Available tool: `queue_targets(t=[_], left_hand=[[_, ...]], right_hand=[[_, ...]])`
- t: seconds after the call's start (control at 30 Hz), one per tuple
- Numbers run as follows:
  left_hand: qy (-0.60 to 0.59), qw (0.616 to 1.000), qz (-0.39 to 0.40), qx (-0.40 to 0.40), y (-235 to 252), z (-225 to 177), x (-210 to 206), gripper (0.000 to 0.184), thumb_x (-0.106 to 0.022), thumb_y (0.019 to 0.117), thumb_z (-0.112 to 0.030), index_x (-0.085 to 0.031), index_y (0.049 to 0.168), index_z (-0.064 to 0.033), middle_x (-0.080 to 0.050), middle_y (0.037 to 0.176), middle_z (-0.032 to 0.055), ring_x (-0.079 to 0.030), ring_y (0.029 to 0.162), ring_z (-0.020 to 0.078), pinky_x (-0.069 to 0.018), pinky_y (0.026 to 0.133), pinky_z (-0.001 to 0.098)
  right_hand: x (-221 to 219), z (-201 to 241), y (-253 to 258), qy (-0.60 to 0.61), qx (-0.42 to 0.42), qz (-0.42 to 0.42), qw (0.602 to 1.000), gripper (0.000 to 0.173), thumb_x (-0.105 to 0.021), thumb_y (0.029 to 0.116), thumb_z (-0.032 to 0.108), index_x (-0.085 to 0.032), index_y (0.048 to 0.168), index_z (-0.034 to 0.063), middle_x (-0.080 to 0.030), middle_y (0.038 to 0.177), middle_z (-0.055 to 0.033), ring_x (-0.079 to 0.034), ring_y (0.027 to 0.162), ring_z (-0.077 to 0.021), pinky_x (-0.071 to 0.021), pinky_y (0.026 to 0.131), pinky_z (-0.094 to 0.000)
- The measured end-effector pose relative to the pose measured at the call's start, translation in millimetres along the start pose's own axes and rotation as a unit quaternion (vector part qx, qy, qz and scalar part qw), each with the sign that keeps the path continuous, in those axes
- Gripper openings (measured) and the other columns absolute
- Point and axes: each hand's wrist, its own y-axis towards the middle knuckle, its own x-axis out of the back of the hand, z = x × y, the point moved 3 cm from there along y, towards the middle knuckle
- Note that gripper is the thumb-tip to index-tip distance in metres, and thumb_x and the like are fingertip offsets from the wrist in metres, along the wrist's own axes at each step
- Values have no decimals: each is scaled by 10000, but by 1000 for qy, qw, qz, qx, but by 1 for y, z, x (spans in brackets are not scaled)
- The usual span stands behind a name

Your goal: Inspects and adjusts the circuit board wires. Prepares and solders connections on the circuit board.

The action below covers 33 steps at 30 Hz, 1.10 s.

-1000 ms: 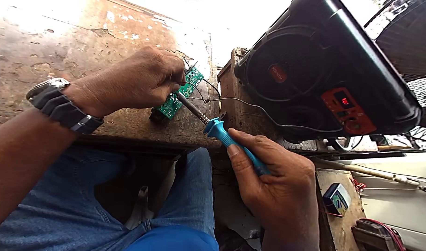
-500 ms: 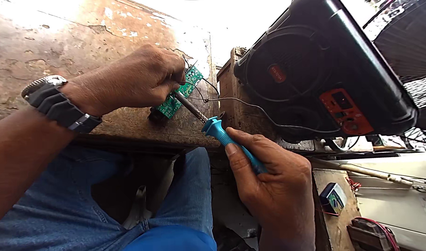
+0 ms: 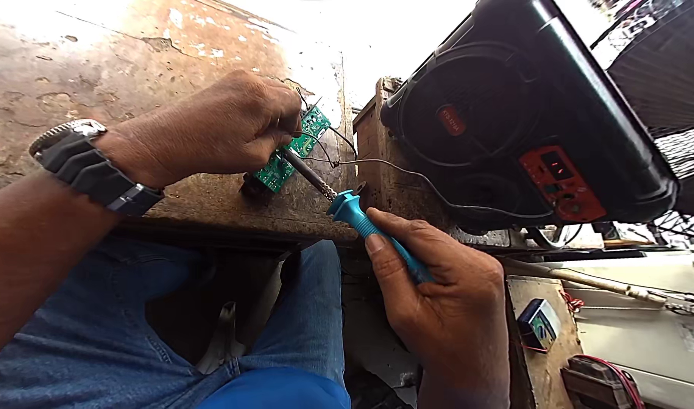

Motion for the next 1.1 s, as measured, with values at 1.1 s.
queue_targets(t=[1.1], left_hand=[[1, 1000, 25, -10, 5, -3, -1, 170, -536, 962, -176, -696, 997, -130, -686, 1015, -4, -654, 937, 91, -546, 811, 288]], right_hand=[[15, -18, -46, 80, -10, -2, 997, 265, -606, 973, 102, -751, 1121, -62, -762, 1013, -104, -711, 913, -61, -597, 801, -173]])
